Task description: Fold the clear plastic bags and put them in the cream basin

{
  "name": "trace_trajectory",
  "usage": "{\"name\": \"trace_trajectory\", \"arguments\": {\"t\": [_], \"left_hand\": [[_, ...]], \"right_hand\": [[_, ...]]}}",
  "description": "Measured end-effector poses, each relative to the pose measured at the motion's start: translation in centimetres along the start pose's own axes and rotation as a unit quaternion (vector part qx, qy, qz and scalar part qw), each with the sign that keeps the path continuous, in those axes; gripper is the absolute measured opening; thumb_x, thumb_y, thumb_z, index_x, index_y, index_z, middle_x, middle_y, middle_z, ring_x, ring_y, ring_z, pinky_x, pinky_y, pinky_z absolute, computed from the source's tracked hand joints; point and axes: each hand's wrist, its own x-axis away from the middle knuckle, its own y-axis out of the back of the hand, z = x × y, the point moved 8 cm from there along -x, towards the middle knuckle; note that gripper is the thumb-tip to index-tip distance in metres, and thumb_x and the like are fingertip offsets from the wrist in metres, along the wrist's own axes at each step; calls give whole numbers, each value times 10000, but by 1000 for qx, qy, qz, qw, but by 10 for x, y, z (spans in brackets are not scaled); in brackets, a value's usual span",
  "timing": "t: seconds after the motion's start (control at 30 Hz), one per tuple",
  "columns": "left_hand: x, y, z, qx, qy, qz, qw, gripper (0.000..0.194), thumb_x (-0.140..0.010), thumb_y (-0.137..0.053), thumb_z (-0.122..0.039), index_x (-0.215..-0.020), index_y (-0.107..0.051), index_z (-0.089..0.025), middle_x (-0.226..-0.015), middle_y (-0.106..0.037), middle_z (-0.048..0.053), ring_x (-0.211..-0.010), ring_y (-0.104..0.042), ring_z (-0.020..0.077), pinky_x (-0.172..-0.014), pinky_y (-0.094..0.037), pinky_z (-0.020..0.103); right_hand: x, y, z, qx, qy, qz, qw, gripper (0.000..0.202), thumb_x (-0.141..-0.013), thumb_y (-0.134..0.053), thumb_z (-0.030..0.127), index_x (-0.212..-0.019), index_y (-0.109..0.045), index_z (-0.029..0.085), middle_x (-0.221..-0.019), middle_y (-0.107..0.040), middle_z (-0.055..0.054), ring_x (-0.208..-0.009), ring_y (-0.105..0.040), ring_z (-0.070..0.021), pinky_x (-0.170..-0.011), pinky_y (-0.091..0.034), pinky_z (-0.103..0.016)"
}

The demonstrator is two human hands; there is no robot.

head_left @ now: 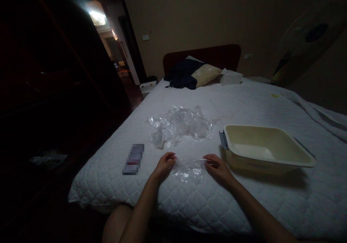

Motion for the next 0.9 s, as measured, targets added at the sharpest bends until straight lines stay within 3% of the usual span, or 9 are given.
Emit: {"name": "trace_trajectory", "arguments": {"t": [0.13, 0.27, 0.4, 0.5, 0.63, 0.77, 0.9], "left_hand": [[-2, 3, 0, -13, -11, -8, 1000, 300, -550, -669, -192, -838, -597, -156, -828, -627, 50, -716, -558, 127, -634, -396, 212], [-5, 3, 1, -51, -57, 0, 997, 209, -591, -633, -192, -795, -605, -155, -801, -635, 41, -750, -562, 146, -681, -400, 227], [-5, 7, 2, -129, -102, -50, 985, 125, -627, -570, -160, -743, -615, -168, -719, -610, 18, -715, -547, 155, -673, -399, 241], [-1, 6, -6, -196, -146, -70, 967, 146, -629, -525, -109, -713, -621, -180, -713, -593, 14, -729, -535, 163, -700, -398, 255], [9, -3, -21, -274, -215, -44, 936, 227, -630, -487, -56, -755, -624, -188, -780, -586, 28, -778, -535, 168, -745, -403, 267], [18, -8, -29, -350, -266, -37, 898, 195, -710, -473, -106, -834, -603, -183, -913, -564, 57, -885, -528, 180, -795, -422, 301], [27, -6, -35, -413, -288, -74, 861, 199, -779, -442, -159, -929, -573, -174, -979, -540, 70, -932, -525, 185, -830, -440, 338]], "right_hand": [[0, 1, 6, 38, 28, -6, 999, 126, -707, -552, 254, -763, -648, 195, -829, -596, -53, -796, -577, -187, -710, -464, -306], [-1, 4, 5, 71, 48, -19, 996, 128, -694, -528, 197, -744, -646, 200, -807, -612, -50, -791, -575, -194, -714, -452, -313], [-1, 5, 2, 93, 62, -28, 993, 156, -717, -501, 185, -768, -648, 206, -821, -615, -53, -791, -574, -193, -703, -453, -310], [1, 2, 2, 115, 75, -24, 990, 169, -730, -494, 177, -772, -655, 207, -828, -609, -58, -797, -573, -191, -708, -454, -310], [3, -2, 4, 143, 96, -9, 985, 189, -747, -483, 162, -791, -661, 209, -852, -606, -58, -808, -573, -182, -739, -451, -305], [4, -3, 5, 166, 110, -3, 980, 188, -746, -483, 142, -801, -654, 199, -866, -600, -58, -820, -569, -178, -748, -451, -303], [5, -3, 5, 171, 121, -7, 978, 196, -755, -472, 141, -831, -644, 198, -874, -601, -56, -829, -569, -177, -753, -456, -310]]}}
